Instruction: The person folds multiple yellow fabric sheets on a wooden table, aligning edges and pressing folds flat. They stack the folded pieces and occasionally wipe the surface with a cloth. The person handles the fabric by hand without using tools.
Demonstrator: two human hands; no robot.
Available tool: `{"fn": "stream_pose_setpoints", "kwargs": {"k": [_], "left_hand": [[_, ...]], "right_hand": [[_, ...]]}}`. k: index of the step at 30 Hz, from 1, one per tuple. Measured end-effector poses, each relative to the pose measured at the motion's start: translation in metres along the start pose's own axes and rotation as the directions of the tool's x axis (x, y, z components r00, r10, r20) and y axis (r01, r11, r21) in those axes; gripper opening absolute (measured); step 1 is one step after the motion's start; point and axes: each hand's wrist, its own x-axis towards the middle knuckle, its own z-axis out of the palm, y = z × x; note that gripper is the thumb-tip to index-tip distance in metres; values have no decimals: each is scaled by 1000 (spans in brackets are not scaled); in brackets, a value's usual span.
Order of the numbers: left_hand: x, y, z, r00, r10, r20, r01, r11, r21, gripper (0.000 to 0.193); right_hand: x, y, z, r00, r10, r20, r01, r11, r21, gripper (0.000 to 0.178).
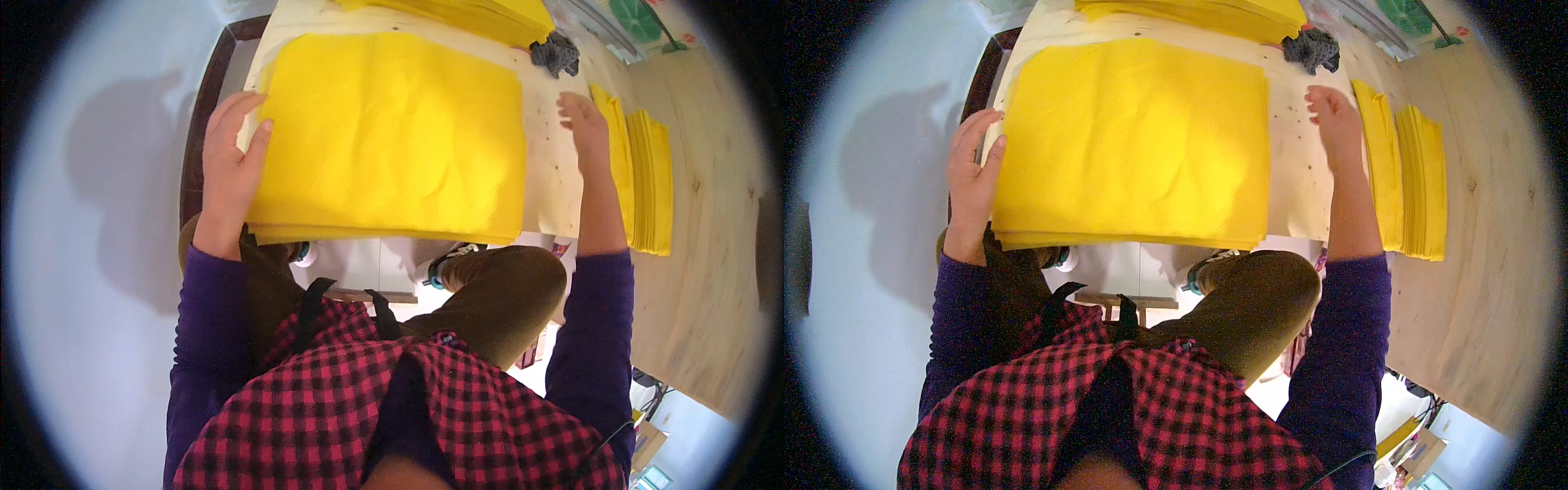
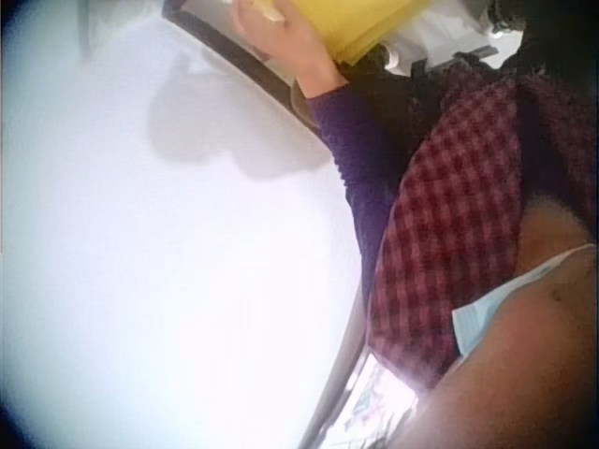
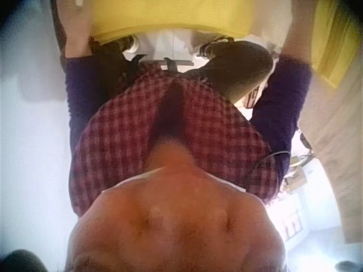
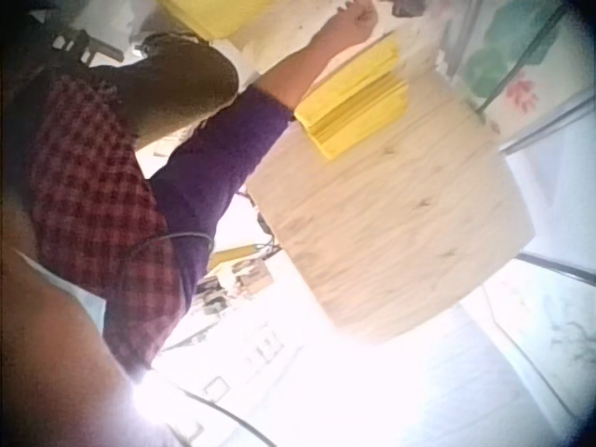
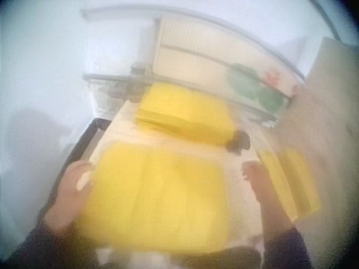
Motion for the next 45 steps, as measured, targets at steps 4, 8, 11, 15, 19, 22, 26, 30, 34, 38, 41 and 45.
{"fn": "stream_pose_setpoints", "kwargs": {"k": [4,8,11,15,19,22,26,30,34,38,41,45], "left_hand": [[-15,13,-12,981,69,183,-61,997,-47,14],[-19,10,-9,940,147,306,-148,989,-22,10],[-1,-5,5,926,109,363,-144,987,73,12],[29,-19,14,916,34,399,-115,977,180,18],[20,-14,5,928,123,352,-190,968,163,19],[2,-13,1,903,151,402,-232,959,162,20],[21,-22,18,905,165,392,-261,943,205,22],[46,-21,20,918,80,387,-188,950,250,23],[21,-6,1,876,147,459,-241,958,152,22],[4,-5,4,846,147,512,-247,960,132,22],[27,-12,14,878,147,455,-256,948,188,22],[28,-10,7,889,162,429,-259,949,179,21]], "right_hand": [[-104,-22,29,977,-152,149,159,987,-35,17],[-140,-25,53,894,-356,274,419,880,-224,19],[-116,-21,63,865,-420,275,499,772,-393,21],[-81,-22,72,886,-411,215,463,768,-442,21],[-94,-28,64,899,-409,158,437,808,-395,21],[-120,-24,63,884,-404,235,466,798,-382,21],[-105,-22,75,878,-426,216,476,740,-475,22],[-83,-29,76,908,-384,169,415,764,-493,22],[-115,-27,61,881,-422,213,472,759,-448,24],[-123,-23,70,850,-429,306,525,738,-425,25],[-99,-28,79,903,-390,179,424,749,-509,24],[-97,-33,71,901,-393,186,432,765,-477,25]]}}
